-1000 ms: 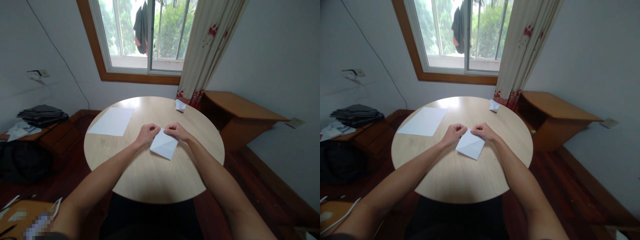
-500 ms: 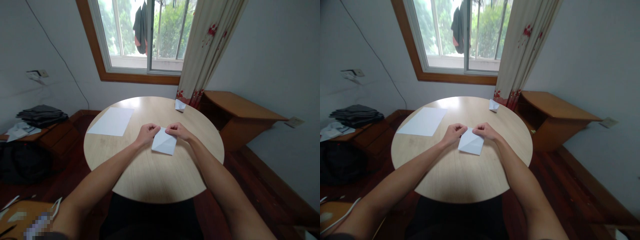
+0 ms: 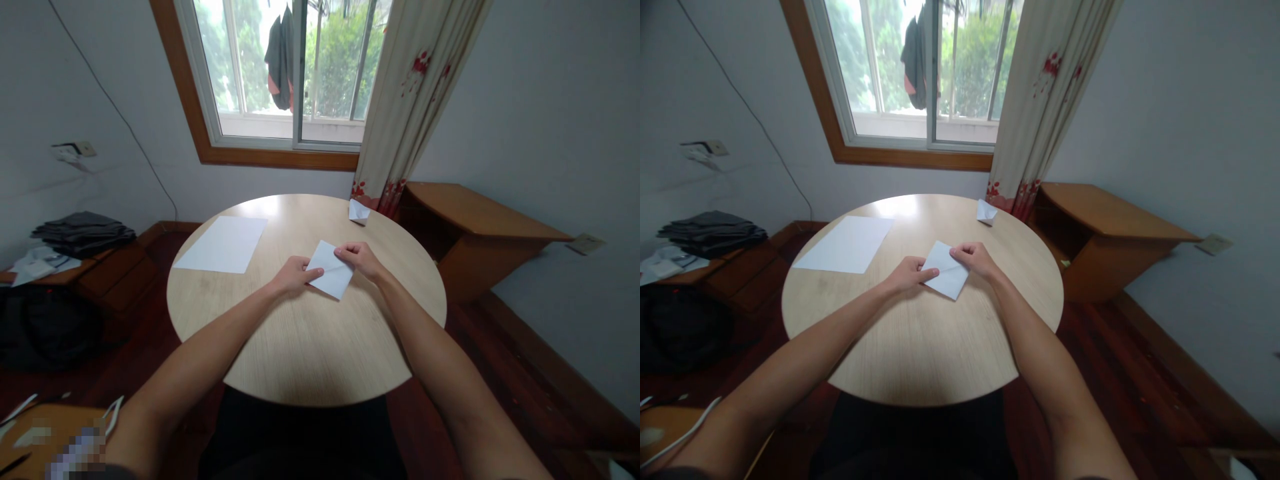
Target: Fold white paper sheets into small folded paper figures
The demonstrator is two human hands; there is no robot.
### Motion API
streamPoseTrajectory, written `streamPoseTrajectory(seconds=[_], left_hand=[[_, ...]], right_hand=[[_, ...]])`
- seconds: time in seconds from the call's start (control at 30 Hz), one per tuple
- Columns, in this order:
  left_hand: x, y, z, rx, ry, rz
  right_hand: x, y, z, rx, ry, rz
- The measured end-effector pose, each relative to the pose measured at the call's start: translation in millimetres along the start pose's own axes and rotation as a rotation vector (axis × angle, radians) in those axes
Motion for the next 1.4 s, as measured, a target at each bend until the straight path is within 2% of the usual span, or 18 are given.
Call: streamPoseTrajectory(seconds=[0.23,0.47,0.53,0.67,0.8,0.93,1.07,1.23,1.4], left_hand=[[-2,2.5,-1,-0.035,-0.048,0.032],[-9,9.1,-9,0.153,0.018,0.221],[-10,9.9,-12,0.198,0.044,0.231],[-9,7.9,-15,0.256,0.095,0.191],[-3,-2.4,-15,0.169,0.157,0.064],[1,-13.8,-17,0.051,0.239,-0.008],[1,-22.3,-19,0.07,0.299,-0.069],[1,-25.7,-18,0.114,0.279,-0.114],[4,-35.6,-12,0.143,0.248,-0.249]], right_hand=[[0,-4,-1,-0.015,-0.042,-0.004],[-4,-1,8,-0.03,-0.092,0.098],[-4,0,10,-0.041,-0.11,0.09],[-4,-3,14,-0.059,-0.156,-0.011],[-4,-8,14,-0.031,-0.193,-0.078],[-5,-6,11,0.074,-0.209,0.012],[-5,1,10,0.108,-0.181,0.104],[-3,3,11,0.073,-0.156,0.029],[-4,6,16,0.013,-0.177,-0.036]])
Point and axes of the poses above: each hand's wrist, its own x-axis towards the middle knuckle, its own y-axis out of the palm, z = x × y, the point moved 5 cm from there along x, towards the middle knuckle, and after that the axes turned 9 degrees about -x, right-handed, at the moved point
